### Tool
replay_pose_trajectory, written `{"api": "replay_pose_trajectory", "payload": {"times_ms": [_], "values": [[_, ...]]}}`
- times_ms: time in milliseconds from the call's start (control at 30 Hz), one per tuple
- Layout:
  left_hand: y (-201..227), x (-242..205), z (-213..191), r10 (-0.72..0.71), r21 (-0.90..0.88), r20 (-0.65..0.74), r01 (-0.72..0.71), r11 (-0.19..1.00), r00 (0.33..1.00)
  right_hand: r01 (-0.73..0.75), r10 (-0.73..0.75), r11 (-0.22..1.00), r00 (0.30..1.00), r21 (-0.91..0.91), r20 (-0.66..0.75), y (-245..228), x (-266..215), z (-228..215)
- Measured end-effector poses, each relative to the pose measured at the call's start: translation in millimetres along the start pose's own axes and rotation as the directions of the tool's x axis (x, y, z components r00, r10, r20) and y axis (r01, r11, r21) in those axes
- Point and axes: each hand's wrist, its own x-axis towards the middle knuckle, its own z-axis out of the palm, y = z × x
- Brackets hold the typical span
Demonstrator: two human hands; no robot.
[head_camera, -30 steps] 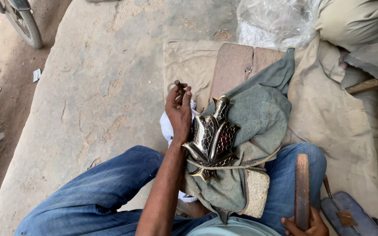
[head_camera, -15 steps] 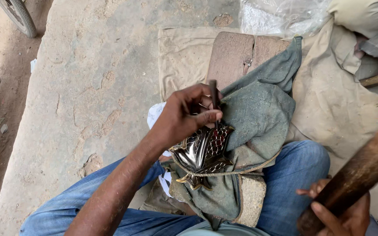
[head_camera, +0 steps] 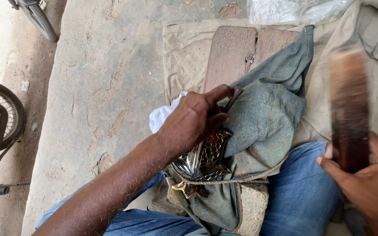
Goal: The person sits cross-legged and uses a hammer and chisel to shape a decorative metal object resting on a cloth on their lap. They repeatedly reposition the chisel and strike it to refine the surface details of the metal piece.
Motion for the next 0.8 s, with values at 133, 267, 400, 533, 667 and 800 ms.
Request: {"api": "replay_pose_trajectory", "payload": {"times_ms": [133, 267, 400, 533, 667, 800], "values": [[-5, 4, -1, 0.148, 0.029, -0.025, -0.147, 0.989, 0.989, -0.108, 0.136, 0.933, 0.989, -0.344, 0.057, -10, 21, -5], [-8, 1, 0, 0.279, 0.03, -0.062, -0.278, 0.96, 0.958, 0.029, -0.009, 0.981, 0.995, -0.193, 0.104, -24, 30, -4], [-4, -2, 2, 0.173, 0.052, -0.001, -0.173, 0.984, 0.985, 0.036, 0.091, 0.893, 0.962, -0.448, 0.258, -37, 40, -13], [1, -4, 1, 0.153, 0.022, -0.04, -0.152, 0.988, 0.987, 0.07, 0.027, 0.924, 0.969, -0.376, 0.246, -40, 46, -11], [0, -6, 0, 0.091, 0.002, -0.05, -0.091, 0.996, 0.995, 0.064, 0.045, 0.909, 0.968, -0.412, 0.248, -43, 48, -12], [-4, -7, 3, 0.13, -0.024, -0.072, -0.132, 0.991, 0.989, 0.098, 0.168, 0.764, 0.924, -0.638, 0.343, -55, 51, -13]]}}
